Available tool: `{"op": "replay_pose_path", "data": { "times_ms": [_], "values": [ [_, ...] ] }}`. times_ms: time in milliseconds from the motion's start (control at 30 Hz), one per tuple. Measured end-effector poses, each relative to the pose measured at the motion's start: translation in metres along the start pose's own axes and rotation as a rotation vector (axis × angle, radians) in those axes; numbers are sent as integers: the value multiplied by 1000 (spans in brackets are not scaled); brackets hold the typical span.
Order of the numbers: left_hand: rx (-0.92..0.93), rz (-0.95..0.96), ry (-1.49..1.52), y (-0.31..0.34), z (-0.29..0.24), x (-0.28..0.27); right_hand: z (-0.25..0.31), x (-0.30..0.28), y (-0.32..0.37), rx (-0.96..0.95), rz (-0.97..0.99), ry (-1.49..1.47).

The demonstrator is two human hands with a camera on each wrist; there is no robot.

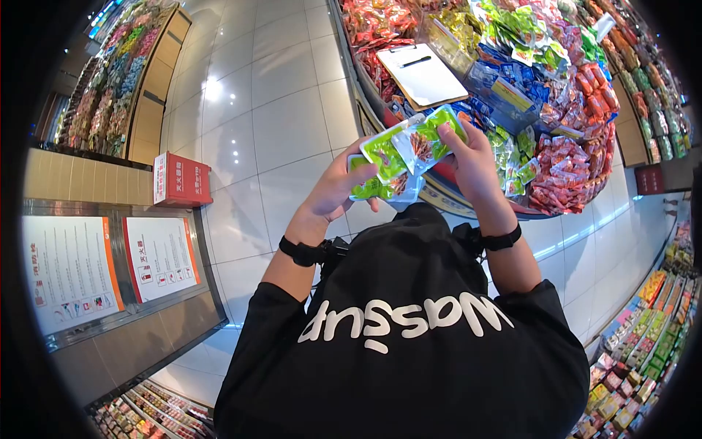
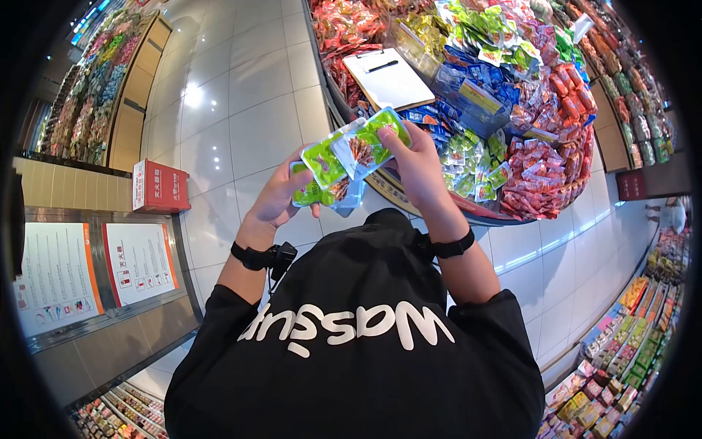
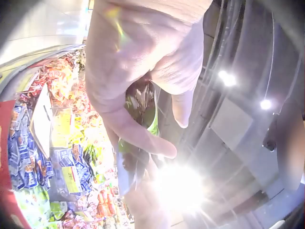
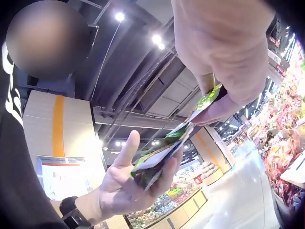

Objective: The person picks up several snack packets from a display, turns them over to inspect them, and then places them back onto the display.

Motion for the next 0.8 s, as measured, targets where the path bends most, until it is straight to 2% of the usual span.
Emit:
{"op": "replay_pose_path", "data": {
  "times_ms": [100, 133, 233, 367, 400, 500, 633, 767, 800],
  "values": [
    [107, -100, -35, 0, -1, -1, -8, 5, 0, -46, -43, 41],
    [131, -147, -37, 1, -1, -1, -9, 4, -1, -88, 36, 121],
    [162, -165, 51, 4, 3, -14, 6, 11, 11, -21, 148, 319],
    [45, -127, 8, 12, -3, -21, 14, -4, 15, 99, 291, 628],
    [-16, -124, -30, 15, -6, -20, 17, -7, 14, 43, 281, 671],
    [-128, -98, -134, 15, -7, -17, 26, -1, 9, -5, 357, 652],
    [-179, -65, -179, 9, -4, -10, 17, 15, 6, 80, 613, 654],
    [-80, -58, -171, 8, -2, -5, 0, 15, 8, 185, 531, 575],
    [-68, -63, -170, 9, -1, -5, -1, 13, 8, 154, 502, 636]
  ]
}}
Point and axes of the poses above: each hand's wrist, its own y-axis away from the middle knuckle, its own x-axis out of the palm, z = x × y, the point moved 4 cm from there along -y, towards the middle knuckle, and after that the axes turned 10 degrees about z, right-handed, at the moved point
